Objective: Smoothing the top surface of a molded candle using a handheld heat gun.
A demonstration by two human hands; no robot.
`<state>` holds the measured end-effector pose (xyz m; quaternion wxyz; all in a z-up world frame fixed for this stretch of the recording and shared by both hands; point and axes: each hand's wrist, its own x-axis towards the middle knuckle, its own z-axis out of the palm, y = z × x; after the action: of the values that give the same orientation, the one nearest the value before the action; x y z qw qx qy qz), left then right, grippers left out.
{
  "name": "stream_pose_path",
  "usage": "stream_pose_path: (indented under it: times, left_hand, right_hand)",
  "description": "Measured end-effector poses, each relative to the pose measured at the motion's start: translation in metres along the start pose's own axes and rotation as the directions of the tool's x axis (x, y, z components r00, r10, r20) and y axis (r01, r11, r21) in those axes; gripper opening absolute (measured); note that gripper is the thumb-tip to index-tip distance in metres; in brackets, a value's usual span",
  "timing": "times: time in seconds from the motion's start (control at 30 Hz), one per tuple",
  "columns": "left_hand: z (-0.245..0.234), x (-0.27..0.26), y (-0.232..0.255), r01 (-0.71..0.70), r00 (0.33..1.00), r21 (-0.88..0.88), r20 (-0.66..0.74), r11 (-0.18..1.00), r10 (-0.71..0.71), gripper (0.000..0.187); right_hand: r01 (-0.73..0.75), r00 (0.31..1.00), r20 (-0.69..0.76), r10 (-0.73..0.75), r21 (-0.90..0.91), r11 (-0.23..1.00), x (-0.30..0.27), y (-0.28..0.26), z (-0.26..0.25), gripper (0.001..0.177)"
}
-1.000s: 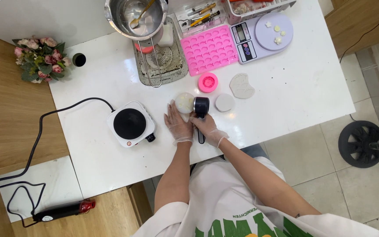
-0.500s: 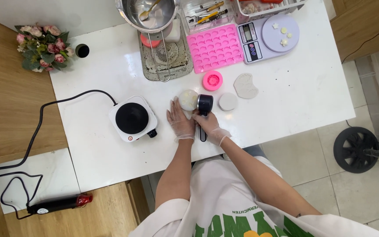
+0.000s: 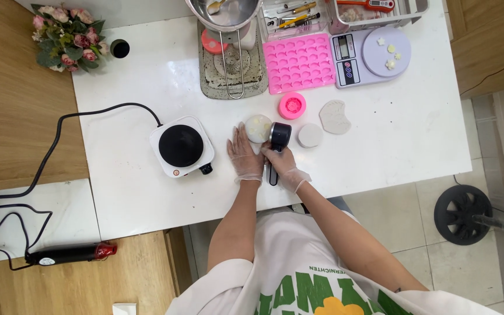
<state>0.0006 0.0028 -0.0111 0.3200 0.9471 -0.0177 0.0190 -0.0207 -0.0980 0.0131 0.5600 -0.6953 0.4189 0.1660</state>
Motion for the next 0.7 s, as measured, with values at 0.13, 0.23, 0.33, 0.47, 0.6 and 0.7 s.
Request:
stream_pose_path:
  times: [0.13, 0.23, 0.33, 0.47, 0.6, 0.7]
  left_hand:
    - [-0.001, 0.001, 0.002, 0.006, 1.000, 0.012, 0.003, 1.000, -0.006, 0.108]
    - [0.000, 0.001, 0.002, 0.007, 1.000, 0.009, 0.000, 1.000, -0.007, 0.107]
    - [0.002, 0.001, 0.000, 0.011, 1.000, 0.010, 0.001, 1.000, -0.011, 0.106]
    - [0.002, 0.000, 0.000, 0.004, 1.000, 0.011, -0.007, 1.000, -0.004, 0.107]
    - [0.001, 0.000, 0.000, -0.015, 1.000, 0.010, -0.016, 1.000, 0.015, 0.106]
    - [0.003, 0.000, -0.001, -0.010, 1.000, 0.027, -0.016, 1.000, 0.011, 0.104]
  right_hand:
    - [0.009, 1.000, -0.010, -0.009, 0.027, 1.000, -0.006, -0.006, -0.003, 0.036]
    - [0.011, 1.000, -0.014, -0.011, 0.020, 1.000, -0.012, -0.012, -0.005, 0.038]
    - [0.010, 1.000, -0.029, -0.009, 0.020, 1.000, -0.013, -0.012, -0.003, 0.039]
    - [0.005, 0.999, -0.034, -0.004, 0.023, 1.000, -0.008, -0.009, -0.002, 0.038]
    - [0.005, 1.000, -0.022, -0.005, 0.019, 1.000, -0.002, -0.002, -0.001, 0.041]
    - [0.009, 1.000, -0.013, -0.008, 0.041, 0.999, -0.008, -0.006, 0.002, 0.040]
